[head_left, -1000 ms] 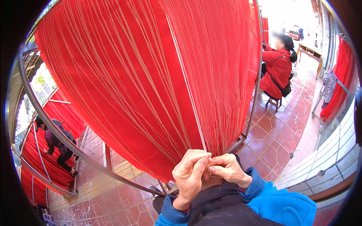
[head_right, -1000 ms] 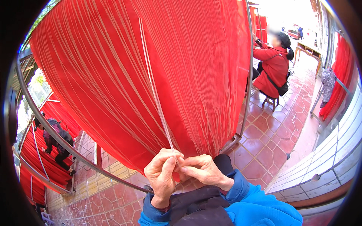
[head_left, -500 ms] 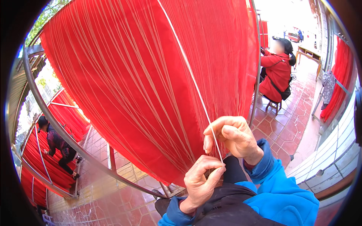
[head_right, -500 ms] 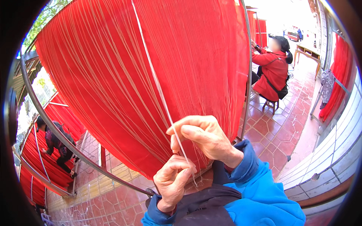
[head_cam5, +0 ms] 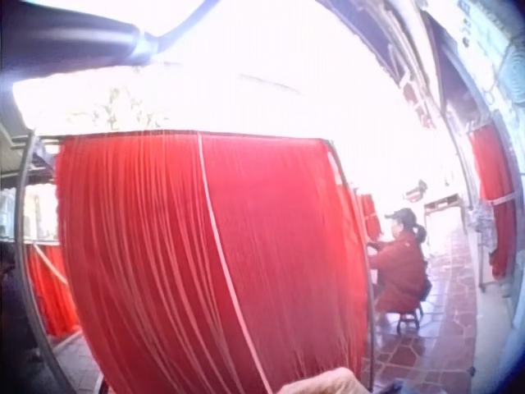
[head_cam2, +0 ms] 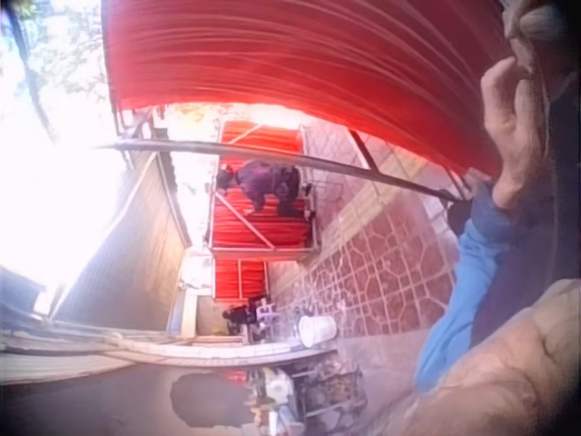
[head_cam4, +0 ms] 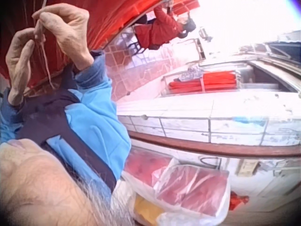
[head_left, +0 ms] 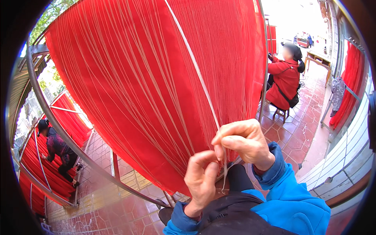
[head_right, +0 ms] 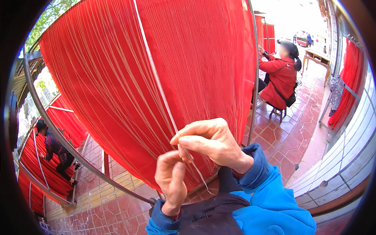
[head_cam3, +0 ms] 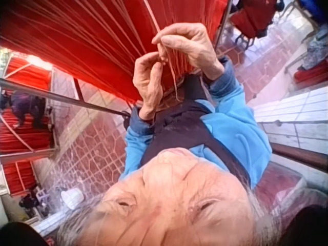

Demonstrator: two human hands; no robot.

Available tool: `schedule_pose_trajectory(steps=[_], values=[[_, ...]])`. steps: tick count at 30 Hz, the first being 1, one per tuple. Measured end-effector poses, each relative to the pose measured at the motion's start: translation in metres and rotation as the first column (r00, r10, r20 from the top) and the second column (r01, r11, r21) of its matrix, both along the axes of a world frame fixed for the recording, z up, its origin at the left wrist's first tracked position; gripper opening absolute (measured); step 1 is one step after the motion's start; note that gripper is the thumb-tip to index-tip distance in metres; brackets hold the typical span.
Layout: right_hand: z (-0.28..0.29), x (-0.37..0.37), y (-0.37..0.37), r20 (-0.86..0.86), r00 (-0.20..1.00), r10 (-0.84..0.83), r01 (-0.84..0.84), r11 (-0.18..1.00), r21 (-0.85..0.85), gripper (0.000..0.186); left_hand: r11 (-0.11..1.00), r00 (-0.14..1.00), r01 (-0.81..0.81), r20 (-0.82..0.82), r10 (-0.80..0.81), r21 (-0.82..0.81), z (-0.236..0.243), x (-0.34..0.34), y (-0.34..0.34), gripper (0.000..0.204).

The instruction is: The person sits at a vertical loom and repeatedly passes a white weft thread through red warp threads using a shuttle-like motion. They pull the thread through, beat it into place, and repeat the process across the width of the fabric.

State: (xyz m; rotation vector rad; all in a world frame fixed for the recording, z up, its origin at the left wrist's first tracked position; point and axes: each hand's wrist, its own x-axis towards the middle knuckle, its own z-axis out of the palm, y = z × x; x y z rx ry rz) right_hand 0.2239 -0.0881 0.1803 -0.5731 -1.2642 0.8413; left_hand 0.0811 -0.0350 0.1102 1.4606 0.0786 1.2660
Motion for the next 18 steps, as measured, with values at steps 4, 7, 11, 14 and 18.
schedule_pose_trajectory(steps=[4, 7, 11, 14, 18], values=[[-0.017, 0.003, 0.025, 0.003, 0.994, -0.114, 0.113, 0.986, -0.122, 0.017, 0.99, 0.99, -0.132, 0.047, 0.134, -0.043, 0.006, 0.005, 0.027, 0.024], [-0.029, 0.009, 0.044, 0.016, 0.985, -0.171, 0.171, 0.969, -0.177, 0.017, 0.985, 0.985, -0.171, -0.034, 0.171, -0.008, 0.016, 0.013, 0.051, 0.021], [-0.041, 0.017, 0.063, 0.05, 0.979, -0.199, 0.205, 0.957, -0.206, 0.019, 0.981, 0.976, -0.192, -0.104, 0.19, -0.006, 0.031, 0.03, 0.08, 0.016], [-0.047, 0.022, 0.072, 0.075, 0.976, -0.206, 0.217, 0.954, -0.205, 0.019, 0.992, 0.987, -0.103, -0.134, 0.093, -0.07, 0.035, 0.036, 0.088, 0.01], [-0.051, 0.027, 0.08, 0.091, 0.974, -0.208, 0.223, 0.95, -0.217, 0.019, 0.994, 0.997, -0.046, -0.067, 0.039, -0.098, 0.032, 0.042, 0.093, 0.006]])
